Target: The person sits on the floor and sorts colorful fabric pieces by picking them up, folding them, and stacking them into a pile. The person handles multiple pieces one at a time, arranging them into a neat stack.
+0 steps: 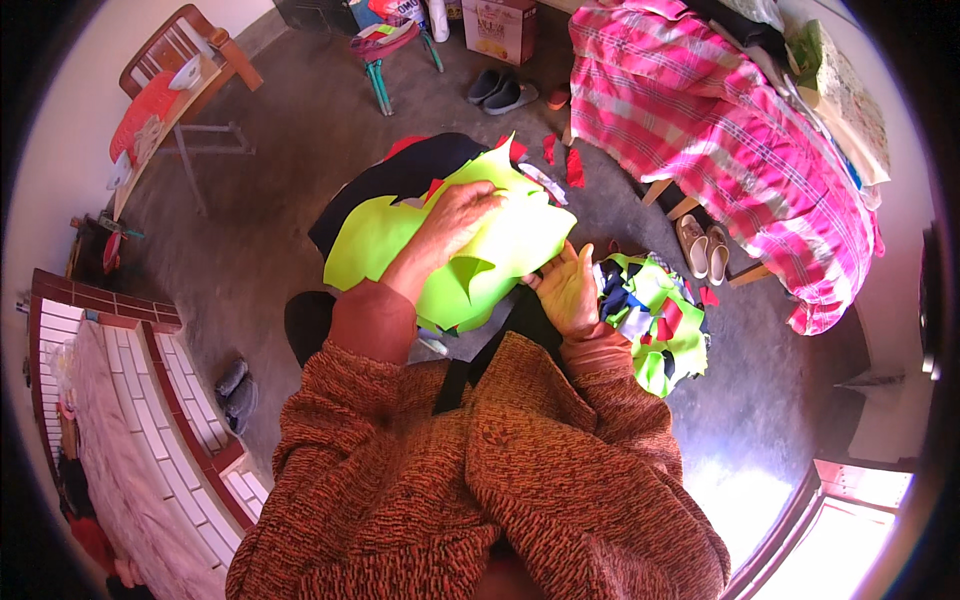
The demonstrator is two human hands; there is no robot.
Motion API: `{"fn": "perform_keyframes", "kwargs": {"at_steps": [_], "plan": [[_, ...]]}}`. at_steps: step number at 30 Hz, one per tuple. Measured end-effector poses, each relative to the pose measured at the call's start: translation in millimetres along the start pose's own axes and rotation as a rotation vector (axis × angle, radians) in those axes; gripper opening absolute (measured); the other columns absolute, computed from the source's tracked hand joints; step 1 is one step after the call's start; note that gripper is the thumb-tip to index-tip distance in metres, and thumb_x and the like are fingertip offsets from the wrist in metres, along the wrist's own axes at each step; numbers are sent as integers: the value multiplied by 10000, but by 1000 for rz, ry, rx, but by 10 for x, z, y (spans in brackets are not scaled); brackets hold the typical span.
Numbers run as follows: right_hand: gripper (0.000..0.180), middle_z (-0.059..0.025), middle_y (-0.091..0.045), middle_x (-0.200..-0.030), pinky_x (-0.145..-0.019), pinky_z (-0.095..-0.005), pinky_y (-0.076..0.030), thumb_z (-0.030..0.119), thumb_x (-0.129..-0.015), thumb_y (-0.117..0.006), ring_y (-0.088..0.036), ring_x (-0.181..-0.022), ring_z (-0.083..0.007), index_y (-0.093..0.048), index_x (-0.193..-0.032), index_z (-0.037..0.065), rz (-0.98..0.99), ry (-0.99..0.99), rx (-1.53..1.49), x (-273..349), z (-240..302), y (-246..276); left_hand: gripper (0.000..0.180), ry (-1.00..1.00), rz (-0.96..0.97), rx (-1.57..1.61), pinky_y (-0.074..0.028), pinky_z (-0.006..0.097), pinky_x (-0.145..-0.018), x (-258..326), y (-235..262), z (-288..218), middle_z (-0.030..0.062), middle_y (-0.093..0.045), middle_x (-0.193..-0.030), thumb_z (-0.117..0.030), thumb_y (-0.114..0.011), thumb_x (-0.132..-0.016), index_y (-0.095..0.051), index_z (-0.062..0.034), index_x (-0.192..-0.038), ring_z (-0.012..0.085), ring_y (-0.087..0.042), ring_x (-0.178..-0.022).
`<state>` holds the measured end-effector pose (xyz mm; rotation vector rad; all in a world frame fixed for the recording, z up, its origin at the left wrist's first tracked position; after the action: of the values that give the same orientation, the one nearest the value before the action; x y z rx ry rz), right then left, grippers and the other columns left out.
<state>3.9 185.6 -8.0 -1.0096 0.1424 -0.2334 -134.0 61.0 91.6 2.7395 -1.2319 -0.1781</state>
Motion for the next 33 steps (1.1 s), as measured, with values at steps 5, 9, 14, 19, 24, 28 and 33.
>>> {"fn": "perform_keyframes", "kwargs": {"at_steps": [5,9,14,19,24,28,33], "plan": [[713,-76,-487,-1235,-895,-414,-416,620,-901,-311,-455,-1136,-204,-336,-1368,83,-14,-8,33,23,15,24,318,-52,-136,-335,-377,343,-538,-458,393,275,133,-476,-584,-249,-591,-815,-498,41,-726,116,-441,-571],[689,-82,-486,-1237,-898,-428,-418,604,-910,-306,-467,-1127,-206,-342,-1368,90,-19,-11,24,27,30,15,241,122,-298,-607,-481,381,-650,-552,732,533,170,-649,-782,-253,-664,-754,-657,-26,-835,310,-645,-766],[669,-81,-494,-1221,-891,-418,-425,587,-918,-312,-471,-1117,-204,-349,-1363,88,20,-15,12,17,22,48,209,236,-346,-829,-489,425,-673,-497,793,479,122,-666,-812,-266,-697,-752,-665,-91,-861,307,-642,-794],[645,-82,-500,-1209,-883,-406,-433,568,-925,-320,-476,-1110,-202,-369,-1350,86,31,-30,5,30,35,30,209,252,-361,-1110,-479,418,-690,-422,704,183,98,-653,-848,-225,-728,-723,-634,-116,-874,285,-627,-846],[617,-76,-530,-1183,-877,-401,-439,551,-924,-353,-503,-1080,-200,-409,-1325,86,43,-4,-41,33,72,45,387,-221,-353,-1465,-311,466,-961,-460,437,73,63,-574,-1030,-224,-742,-702,-580,-125,-1039,243,-500,-1062],[611,-73,-531,-1175,-865,-388,-445,544,-927,-353,-505,-1070,-192,-415,-1320,81,56,-44,-76,6,33,74,463,-396,-203,-1403,-216,537,-1030,-391,124,195,108,-465,-1305,-328,-673,-766,-553,-93,-1146,296,-367,-1262],[584,-123,-568,-1107,-843,-372,-466,515,-947,-326,-560,-996,-222,-416,-1308,65,83,-11,-253,52,139,41,560,-148,-7,-1414,-143,572,-1058,-388,-159,623,109,-348,-1423,-472,-517,-846,-455,-159,-1305,309,-252,-1345]]}}
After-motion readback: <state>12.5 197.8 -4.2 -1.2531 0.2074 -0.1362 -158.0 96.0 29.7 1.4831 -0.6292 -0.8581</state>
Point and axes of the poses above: each hand's wrist, its own x-axis away from the middle knuckle, its own y-axis out of the back of the hand, z = x × y, the point moved 3 cm from there along -x, towards the middle knuckle
